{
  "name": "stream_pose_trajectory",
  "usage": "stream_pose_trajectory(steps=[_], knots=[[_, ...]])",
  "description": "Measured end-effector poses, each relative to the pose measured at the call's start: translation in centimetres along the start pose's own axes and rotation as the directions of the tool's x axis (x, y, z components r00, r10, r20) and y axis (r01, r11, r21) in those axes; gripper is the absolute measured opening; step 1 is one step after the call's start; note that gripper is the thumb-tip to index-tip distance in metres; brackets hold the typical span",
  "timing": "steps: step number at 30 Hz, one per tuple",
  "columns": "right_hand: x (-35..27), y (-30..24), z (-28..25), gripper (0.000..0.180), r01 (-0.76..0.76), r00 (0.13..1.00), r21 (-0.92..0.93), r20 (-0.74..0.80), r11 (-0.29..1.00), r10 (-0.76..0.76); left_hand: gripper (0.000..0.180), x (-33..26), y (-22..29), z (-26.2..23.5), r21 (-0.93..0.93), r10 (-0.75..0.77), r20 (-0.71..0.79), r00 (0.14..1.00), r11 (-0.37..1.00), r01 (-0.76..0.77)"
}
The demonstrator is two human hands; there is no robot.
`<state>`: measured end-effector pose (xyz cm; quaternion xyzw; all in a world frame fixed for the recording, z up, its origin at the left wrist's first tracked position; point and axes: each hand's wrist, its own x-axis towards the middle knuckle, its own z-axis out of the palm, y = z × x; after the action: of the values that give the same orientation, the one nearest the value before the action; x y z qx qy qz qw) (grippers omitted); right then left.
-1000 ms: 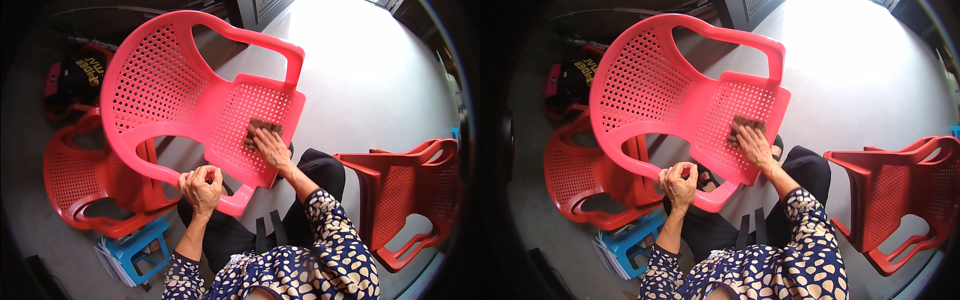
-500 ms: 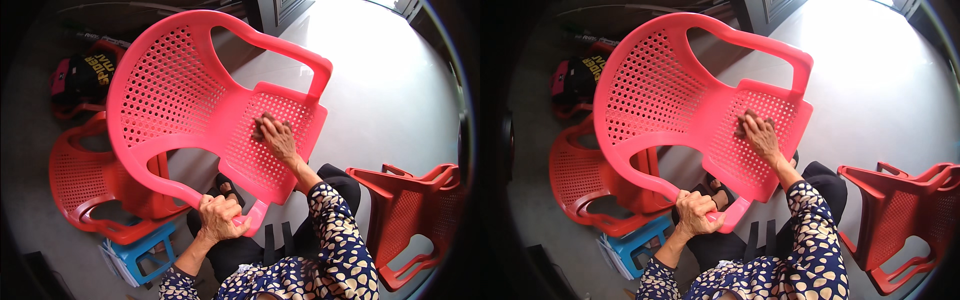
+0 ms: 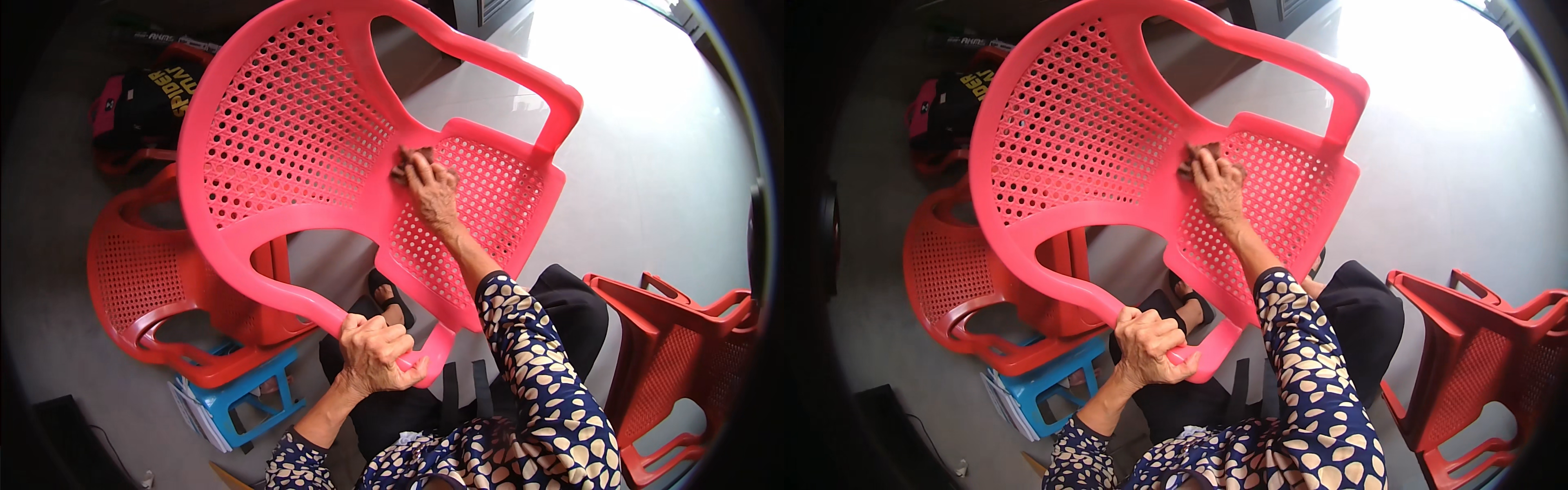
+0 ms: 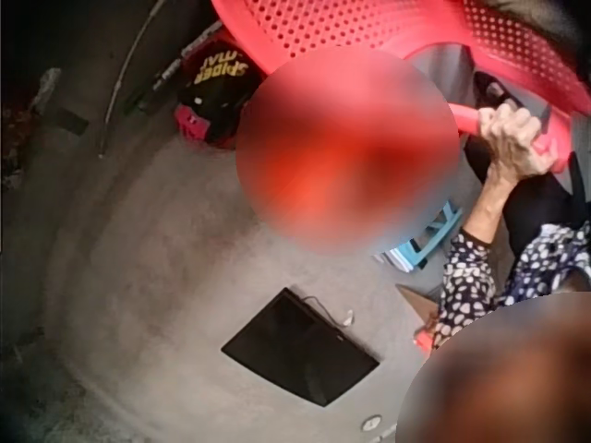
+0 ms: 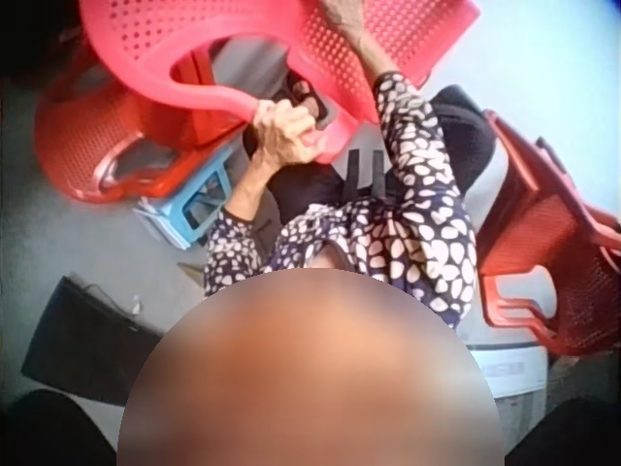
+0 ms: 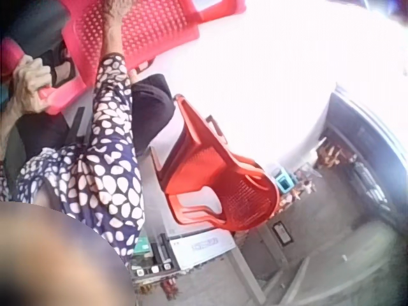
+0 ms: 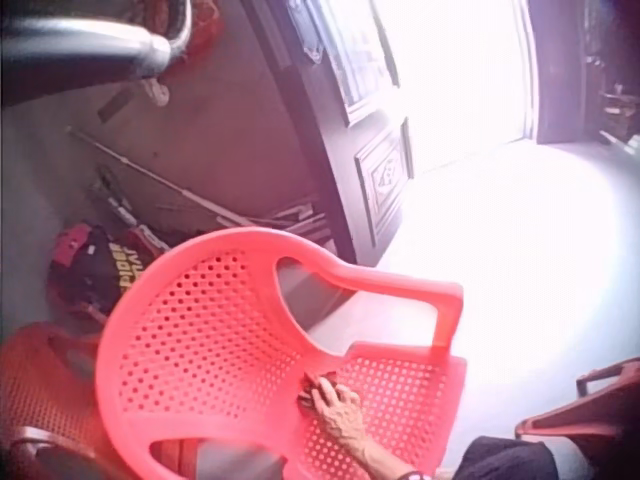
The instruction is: The person wipes a red plastic chair with a cloth, cleaning the seat, backrest, and legs. They then pick up a pink plastic chair and wipe its seat and backrest with the same cloth.
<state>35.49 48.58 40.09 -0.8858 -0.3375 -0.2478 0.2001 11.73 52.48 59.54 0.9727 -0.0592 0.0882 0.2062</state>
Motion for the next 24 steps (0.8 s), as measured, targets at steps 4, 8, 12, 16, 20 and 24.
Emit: stream_pose_trajectory(steps=[4, 8, 12, 16, 20, 24], knots=[[-3.6, -3.8, -2.1, 0.039, 0.165, 0.974, 0.231, 0.116, 0.959, -0.196, 0.031, 0.0, 0.1, -0.1, 0.011, -0.016, -0.019, 1.000, 1.000, 0.016], [-7.8, -5.1, -5.2, 0.042, 0.195, 0.929, 0.323, 0.242, 0.926, -0.280, 0.027, 0.4, 0.5, 0.2, 0.016, -0.033, -0.066, 0.997, 0.999, 0.034], [-8.8, -4.0, -8.0, 0.041, 0.199, 0.882, 0.410, 0.321, 0.890, -0.345, 0.026, 0.3, 0.6, 0.1, 0.026, -0.030, -0.095, 0.995, 0.999, 0.033], [-7.3, -2.8, -7.0, 0.037, 0.263, 0.871, 0.356, 0.312, 0.897, -0.379, 0.025, 0.0, 0.5, 0.1, 0.010, -0.031, -0.083, 0.996, 0.999, 0.032], [-5.2, -1.9, -5.1, 0.036, 0.277, 0.911, 0.252, 0.238, 0.927, -0.337, 0.026, 0.1, 0.6, 0.2, -0.005, -0.039, -0.081, 0.996, 0.999, 0.039], [-1.5, -0.6, -2.3, 0.039, 0.265, 0.957, 0.100, 0.097, 0.959, -0.274, 0.028, 0.0, 0.6, 0.0, 0.002, -0.049, -0.060, 0.997, 0.999, 0.049]])
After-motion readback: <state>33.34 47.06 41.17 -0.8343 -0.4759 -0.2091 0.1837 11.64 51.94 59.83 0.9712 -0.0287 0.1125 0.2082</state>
